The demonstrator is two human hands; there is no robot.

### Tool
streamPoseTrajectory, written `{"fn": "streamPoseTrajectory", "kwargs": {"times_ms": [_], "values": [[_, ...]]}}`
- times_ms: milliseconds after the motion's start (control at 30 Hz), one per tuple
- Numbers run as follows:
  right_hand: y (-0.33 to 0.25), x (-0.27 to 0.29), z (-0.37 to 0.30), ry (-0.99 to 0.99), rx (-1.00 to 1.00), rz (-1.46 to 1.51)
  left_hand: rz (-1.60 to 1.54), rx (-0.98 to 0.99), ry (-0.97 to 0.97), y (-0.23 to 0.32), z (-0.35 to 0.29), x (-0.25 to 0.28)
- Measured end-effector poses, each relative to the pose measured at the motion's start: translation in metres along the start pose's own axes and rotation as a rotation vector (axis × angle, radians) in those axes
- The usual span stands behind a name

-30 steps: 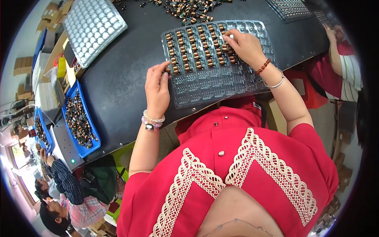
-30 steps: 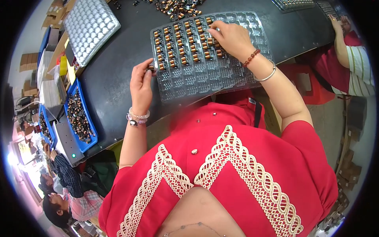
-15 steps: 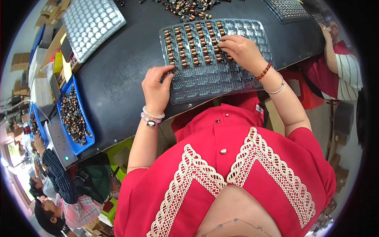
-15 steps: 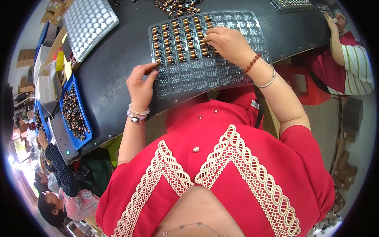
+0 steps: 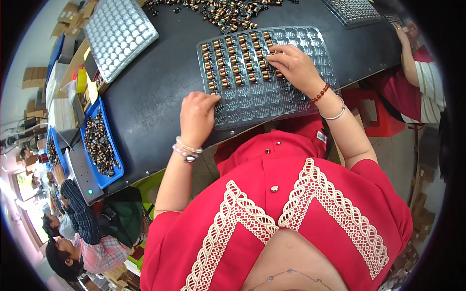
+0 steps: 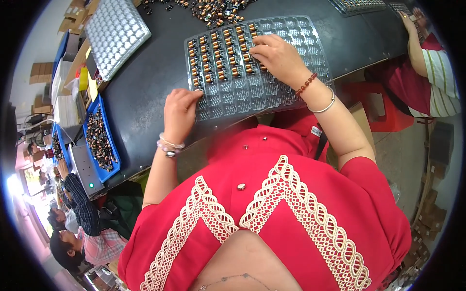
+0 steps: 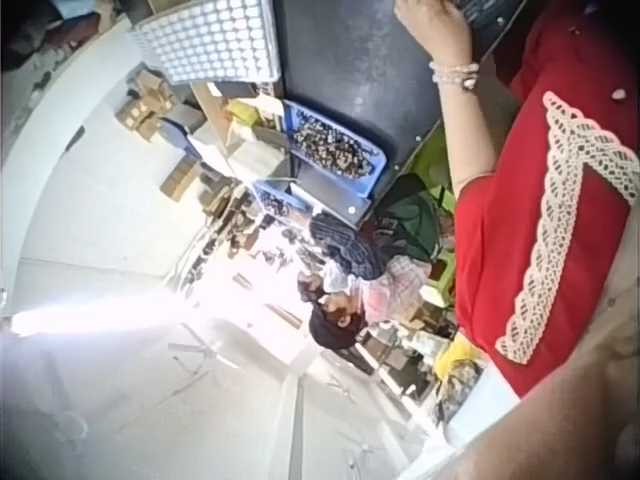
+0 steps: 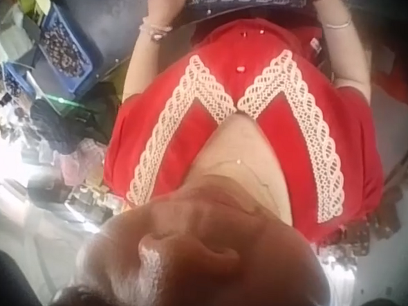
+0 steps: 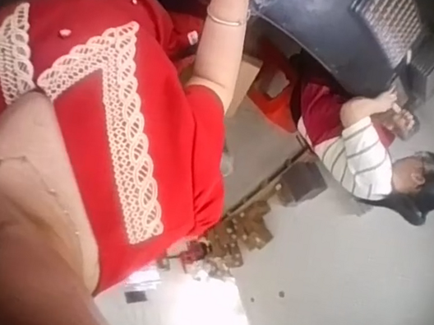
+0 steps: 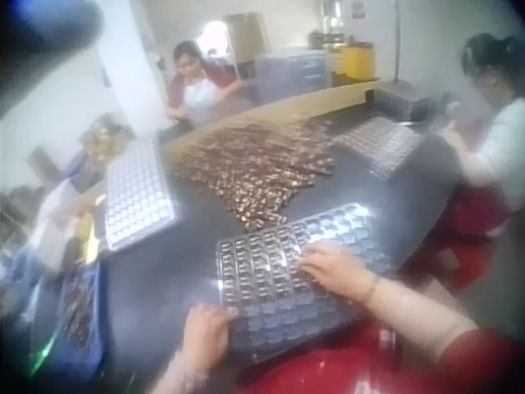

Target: The person sorts small electronic components by hand, placing them into a plastic tray.

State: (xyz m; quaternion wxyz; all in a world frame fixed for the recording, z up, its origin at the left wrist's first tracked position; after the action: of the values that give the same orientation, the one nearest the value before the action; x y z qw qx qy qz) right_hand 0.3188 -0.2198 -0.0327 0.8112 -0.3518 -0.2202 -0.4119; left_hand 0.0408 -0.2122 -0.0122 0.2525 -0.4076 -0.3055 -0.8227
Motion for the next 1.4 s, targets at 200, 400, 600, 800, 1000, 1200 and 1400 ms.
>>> {"fn": "streamPoseTrajectory", "kwargs": {"times_ms": [200, 400, 600, 800, 1000, 1200, 1400], "values": [[0.000, 0.002, 0.004, -0.066, -0.127, 0.121, -0.193, 0.224, 0.187, -0.032, 0.102, -0.026], [-0.020, 0.029, -0.006, -0.121, -0.187, 0.206, -0.119, 0.457, 0.016, -0.078, 0.147, -0.096], [-0.034, 0.006, -0.025, -0.140, -0.134, 0.261, -0.447, 0.598, 0.014, -0.107, 0.143, -0.100], [-0.033, 0.002, -0.027, -0.138, -0.122, 0.279, -0.340, 0.567, 0.020, -0.100, 0.144, -0.102], [-0.038, 0.004, -0.033, -0.119, -0.033, 0.292, -0.247, 0.586, 0.031, -0.089, 0.147, -0.098], [-0.044, 0.011, -0.035, -0.111, 0.080, 0.144, -0.132, 0.582, -0.007, -0.080, 0.154, -0.100], [-0.052, 0.022, -0.032, -0.145, 0.046, 0.069, -0.096, 0.501, 0.082, -0.071, 0.149, -0.093]]}}
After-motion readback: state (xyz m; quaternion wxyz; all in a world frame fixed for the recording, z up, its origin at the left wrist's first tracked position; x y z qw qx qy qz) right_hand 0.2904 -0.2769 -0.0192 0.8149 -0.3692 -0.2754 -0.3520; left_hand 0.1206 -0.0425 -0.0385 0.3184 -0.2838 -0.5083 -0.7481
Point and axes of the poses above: each hand's wrist, its own z-axis towards the middle knuckle, its own x-axis out of the back of the hand, y = z × x, the point moved 3 cm from there along z, towards the middle knuckle, and after that the axes turned 10 degrees about y, right-handed, at the moved point
